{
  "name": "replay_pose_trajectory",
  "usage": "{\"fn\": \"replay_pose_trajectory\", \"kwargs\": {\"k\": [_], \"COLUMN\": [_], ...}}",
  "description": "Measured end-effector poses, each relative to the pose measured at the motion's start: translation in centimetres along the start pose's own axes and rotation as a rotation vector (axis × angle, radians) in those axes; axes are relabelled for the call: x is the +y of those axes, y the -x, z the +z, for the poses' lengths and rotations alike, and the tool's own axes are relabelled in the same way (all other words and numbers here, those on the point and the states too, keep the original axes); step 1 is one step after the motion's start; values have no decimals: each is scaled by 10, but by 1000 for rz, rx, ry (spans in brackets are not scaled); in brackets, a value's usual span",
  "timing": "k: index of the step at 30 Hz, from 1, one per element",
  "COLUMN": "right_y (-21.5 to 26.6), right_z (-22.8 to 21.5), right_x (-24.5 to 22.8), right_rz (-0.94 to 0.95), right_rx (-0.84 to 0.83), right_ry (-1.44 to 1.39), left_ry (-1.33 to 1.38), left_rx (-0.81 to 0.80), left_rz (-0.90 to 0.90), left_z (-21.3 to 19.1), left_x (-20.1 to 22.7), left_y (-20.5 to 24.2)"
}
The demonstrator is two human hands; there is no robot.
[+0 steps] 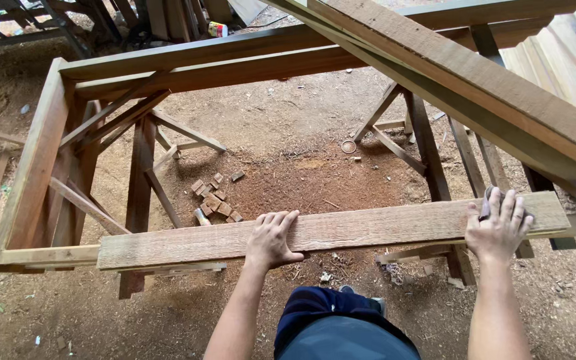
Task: The person sands a long wooden plank by hand using a piece of sandpaper, moving it back and forth along the surface of the wood.
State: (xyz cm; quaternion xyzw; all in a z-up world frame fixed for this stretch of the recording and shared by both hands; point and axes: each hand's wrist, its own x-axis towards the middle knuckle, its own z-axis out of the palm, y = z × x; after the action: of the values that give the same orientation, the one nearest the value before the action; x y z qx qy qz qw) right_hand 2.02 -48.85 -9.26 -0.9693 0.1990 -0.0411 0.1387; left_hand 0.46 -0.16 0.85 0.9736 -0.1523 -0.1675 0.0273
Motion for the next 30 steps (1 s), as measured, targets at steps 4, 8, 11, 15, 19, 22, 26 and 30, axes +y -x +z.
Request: {"fn": "replay_pose_trajectory", "kwargs": {"k": [4,8,11,15,19,22,26,30], "right_y": [-2,1,31,97,130,92,16,-19], "right_z": [3,-9,-8,-12,-16,-5,-34,-78], "right_x": [3,-15,-79,-197,-202,-146,-22,22], "right_rz": [10,-49,-204,-677,-1090,-883,-483,-72], "right_rx": [-23,-108,-339,-648,92,-234,187,104], "right_ry": [-23,17,-9,282,-140,125,-33,32], "left_ry": [2,21,41,53,45,53,51,24], "left_rx": [35,10,47,68,73,98,30,-69], "left_rz": [22,-11,11,-28,-28,-10,-56,-77], "left_z": [-1,-7,-6,-9,-12,-7,-14,-19], "left_x": [1,4,3,10,8,13,15,14], "left_y": [0,3,2,2,1,-1,3,-1]}}
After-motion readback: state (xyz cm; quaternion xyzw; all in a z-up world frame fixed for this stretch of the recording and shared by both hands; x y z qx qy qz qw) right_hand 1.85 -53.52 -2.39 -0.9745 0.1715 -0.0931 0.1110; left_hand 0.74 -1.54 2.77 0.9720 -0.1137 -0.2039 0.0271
